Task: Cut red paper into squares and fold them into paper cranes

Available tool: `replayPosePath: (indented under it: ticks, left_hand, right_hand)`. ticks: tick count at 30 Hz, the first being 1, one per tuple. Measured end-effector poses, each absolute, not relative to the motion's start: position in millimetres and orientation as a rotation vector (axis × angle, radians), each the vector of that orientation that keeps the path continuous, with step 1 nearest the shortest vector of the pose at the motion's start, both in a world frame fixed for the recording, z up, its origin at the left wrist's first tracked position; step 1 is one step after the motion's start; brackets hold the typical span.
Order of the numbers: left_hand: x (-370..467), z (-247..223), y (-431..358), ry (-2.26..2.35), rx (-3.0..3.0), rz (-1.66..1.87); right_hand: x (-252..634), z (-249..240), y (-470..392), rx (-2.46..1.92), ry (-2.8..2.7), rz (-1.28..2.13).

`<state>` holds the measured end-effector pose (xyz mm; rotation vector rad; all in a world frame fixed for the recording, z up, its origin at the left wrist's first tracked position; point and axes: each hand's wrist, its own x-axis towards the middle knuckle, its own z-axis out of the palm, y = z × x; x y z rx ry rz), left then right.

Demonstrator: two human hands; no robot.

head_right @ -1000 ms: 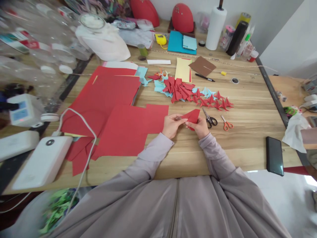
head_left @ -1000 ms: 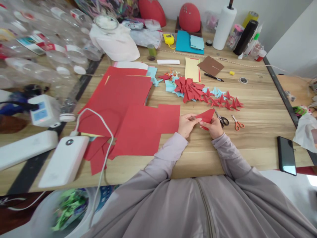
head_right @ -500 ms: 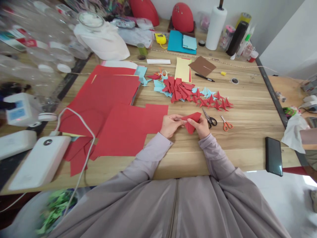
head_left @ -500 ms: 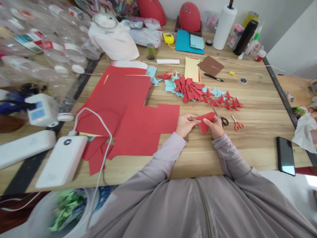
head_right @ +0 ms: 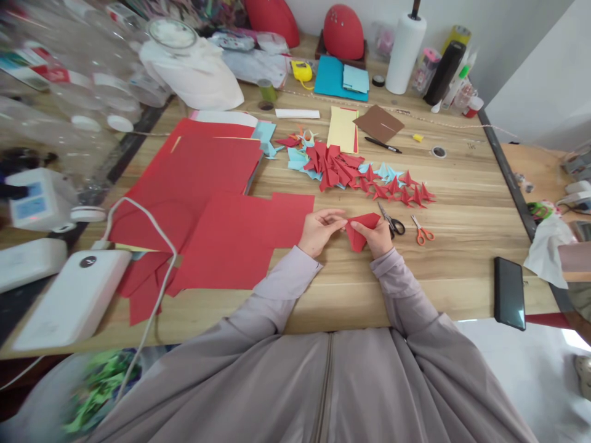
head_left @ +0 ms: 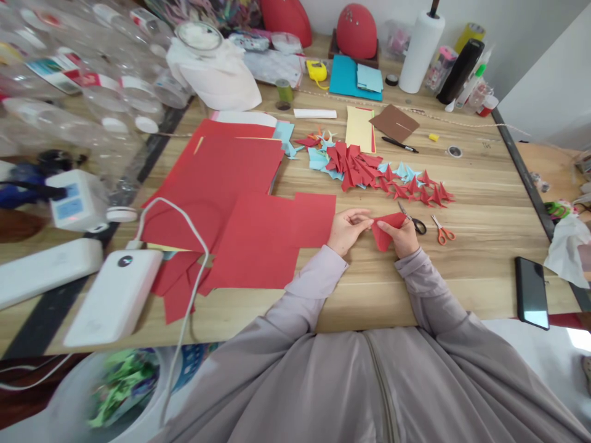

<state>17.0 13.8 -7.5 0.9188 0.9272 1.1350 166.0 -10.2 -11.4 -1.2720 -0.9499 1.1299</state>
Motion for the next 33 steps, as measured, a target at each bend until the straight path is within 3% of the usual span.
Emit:
replayPosePath:
  ticks: [33]
  left_hand:
    - [16.5, -6.1, 12.2, 1.007, 1.025, 1.137]
  right_hand:
    - [170.7, -13.8, -9.5, -1.251, -0.927, 1.193]
